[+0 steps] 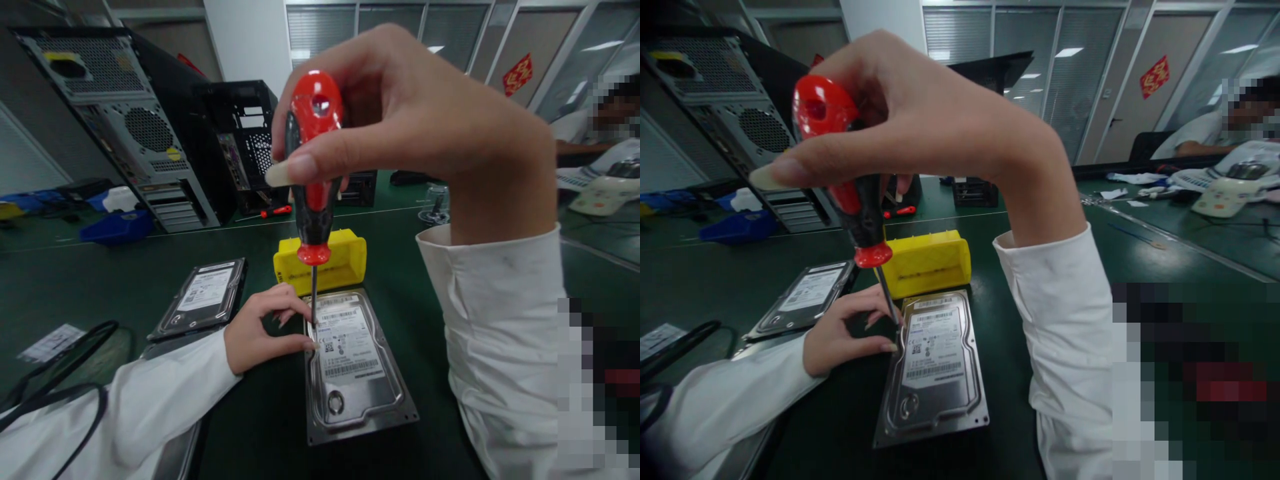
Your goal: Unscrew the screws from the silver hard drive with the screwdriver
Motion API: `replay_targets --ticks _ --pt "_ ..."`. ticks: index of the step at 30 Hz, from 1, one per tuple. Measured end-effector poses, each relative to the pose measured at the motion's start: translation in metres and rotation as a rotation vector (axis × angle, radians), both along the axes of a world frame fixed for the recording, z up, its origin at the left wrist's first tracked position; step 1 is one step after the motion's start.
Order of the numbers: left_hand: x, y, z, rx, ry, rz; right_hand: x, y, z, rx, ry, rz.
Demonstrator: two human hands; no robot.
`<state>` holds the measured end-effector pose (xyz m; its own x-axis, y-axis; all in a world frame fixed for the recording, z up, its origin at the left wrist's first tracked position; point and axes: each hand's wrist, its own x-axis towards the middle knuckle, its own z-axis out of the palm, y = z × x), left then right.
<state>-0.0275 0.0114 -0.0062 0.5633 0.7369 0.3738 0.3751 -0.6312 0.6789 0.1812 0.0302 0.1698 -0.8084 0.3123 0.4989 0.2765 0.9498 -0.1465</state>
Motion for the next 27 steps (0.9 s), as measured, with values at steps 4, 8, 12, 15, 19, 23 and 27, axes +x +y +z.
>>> replay_targets --ticks 4,8,12,15,19,23,27 --pt "-0.001 0.002 -0.002 0.01 0.014 -0.031 0.0 0.001 -0.001 -0.01 -0.001 0.013" --pt "0.001 0.003 -0.003 0.022 0.002 -0.142 -0.003 0.003 -0.003 -0.009 -0.009 0.115" --pt "0.003 0.003 -0.005 -0.042 -0.064 -0.235 -0.009 0.004 -0.006 -0.03 -0.006 0.216" --pt "0.004 0.003 -0.006 -0.088 -0.065 -0.284 -0.012 0.006 -0.006 -0.048 -0.012 0.237" --pt "0.005 0.002 -0.005 -0.109 -0.044 -0.324 -0.013 0.007 -0.006 -0.045 -0.037 0.269" --pt "0.006 -0.001 -0.003 -0.107 -0.062 -0.372 -0.013 0.004 -0.005 -0.016 -0.049 0.303" --pt "0.006 0.0 0.0 -0.095 -0.091 -0.391 -0.01 0.0 -0.004 0.059 -0.071 0.284"
